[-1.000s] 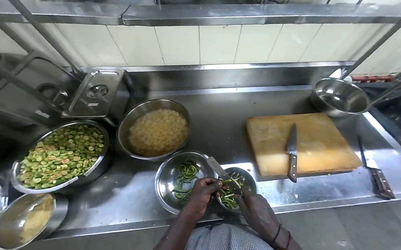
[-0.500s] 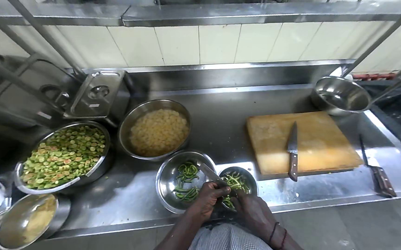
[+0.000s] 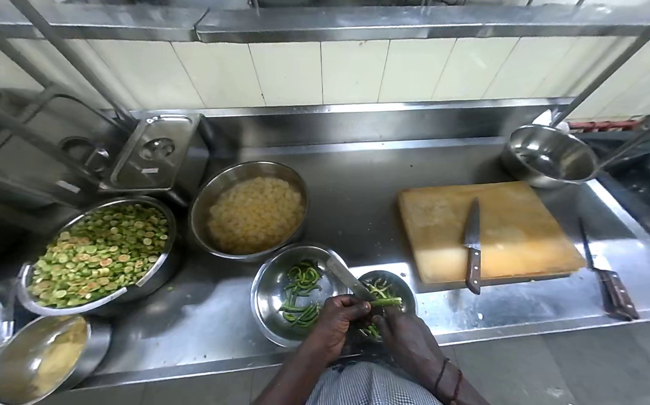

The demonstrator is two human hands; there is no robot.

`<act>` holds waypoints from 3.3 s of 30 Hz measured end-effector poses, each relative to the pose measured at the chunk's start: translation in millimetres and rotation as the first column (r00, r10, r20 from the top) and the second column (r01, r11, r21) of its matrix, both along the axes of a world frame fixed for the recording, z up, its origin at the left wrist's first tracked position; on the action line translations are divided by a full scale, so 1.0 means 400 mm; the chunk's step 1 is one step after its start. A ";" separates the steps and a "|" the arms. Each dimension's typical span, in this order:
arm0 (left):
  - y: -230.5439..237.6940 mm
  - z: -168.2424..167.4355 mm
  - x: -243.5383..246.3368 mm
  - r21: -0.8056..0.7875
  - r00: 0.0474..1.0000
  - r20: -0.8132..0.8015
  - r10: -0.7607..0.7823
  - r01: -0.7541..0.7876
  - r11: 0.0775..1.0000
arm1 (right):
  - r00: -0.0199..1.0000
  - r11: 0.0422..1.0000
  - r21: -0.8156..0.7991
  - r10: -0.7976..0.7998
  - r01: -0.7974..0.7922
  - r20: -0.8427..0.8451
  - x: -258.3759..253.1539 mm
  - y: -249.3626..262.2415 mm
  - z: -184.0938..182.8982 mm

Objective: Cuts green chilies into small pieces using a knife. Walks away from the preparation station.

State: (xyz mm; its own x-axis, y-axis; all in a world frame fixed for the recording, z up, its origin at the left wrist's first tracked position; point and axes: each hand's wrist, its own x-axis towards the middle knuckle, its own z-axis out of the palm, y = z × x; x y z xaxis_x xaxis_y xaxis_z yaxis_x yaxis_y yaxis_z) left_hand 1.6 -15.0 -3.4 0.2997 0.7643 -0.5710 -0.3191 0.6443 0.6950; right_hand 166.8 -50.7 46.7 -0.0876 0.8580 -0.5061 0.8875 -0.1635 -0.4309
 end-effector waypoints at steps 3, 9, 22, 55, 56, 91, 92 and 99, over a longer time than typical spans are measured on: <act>-0.003 0.003 0.006 -0.027 1.000 0.001 0.001 -0.001 1.000 | 0.999 0.999 -0.023 0.031 -0.030 0.027 -0.006 0.005 0.005; -0.004 0.011 0.019 0.090 0.998 -0.069 -0.013 0.019 0.996 | 0.998 0.995 0.081 -0.051 0.053 -0.028 0.003 -0.003 -0.022; 0.002 0.007 0.019 0.140 0.999 -0.010 -0.031 0.032 0.990 | 0.704 0.862 -0.042 -0.440 0.506 -0.557 0.077 0.006 -0.090; 0.020 -0.034 0.005 0.369 0.395 -0.918 0.037 0.816 0.444 | 0.485 0.794 -0.580 -0.586 0.183 -0.649 0.077 -0.001 -0.066; 0.024 -0.034 0.000 0.352 0.374 -0.927 0.040 0.824 0.445 | 0.478 0.783 -0.589 -0.602 0.199 -0.639 0.079 -0.002 -0.066; 0.077 0.015 -0.130 0.311 0.641 -0.759 -0.117 0.514 0.800 | 0.648 0.925 -0.270 -0.379 0.266 -0.660 0.088 -0.028 -0.086; 0.075 0.019 -0.127 0.326 0.659 -0.744 -0.112 0.503 0.800 | 0.703 0.939 -0.235 -0.343 0.250 -0.623 0.087 -0.027 -0.087; 0.054 0.007 -0.114 0.415 0.846 -0.517 -0.131 0.382 0.826 | 0.939 0.993 -0.075 -0.115 0.096 -0.324 0.067 -0.031 -0.068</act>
State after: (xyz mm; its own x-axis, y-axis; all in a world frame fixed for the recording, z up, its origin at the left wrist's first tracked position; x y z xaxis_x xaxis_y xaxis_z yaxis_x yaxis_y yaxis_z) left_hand -44.2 6.4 -0.7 0.3326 0.9050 -0.2651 0.2352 0.1926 0.9527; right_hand 193.6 -63.2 19.6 -0.1674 0.8418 -0.5132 0.6753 -0.2814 -0.6818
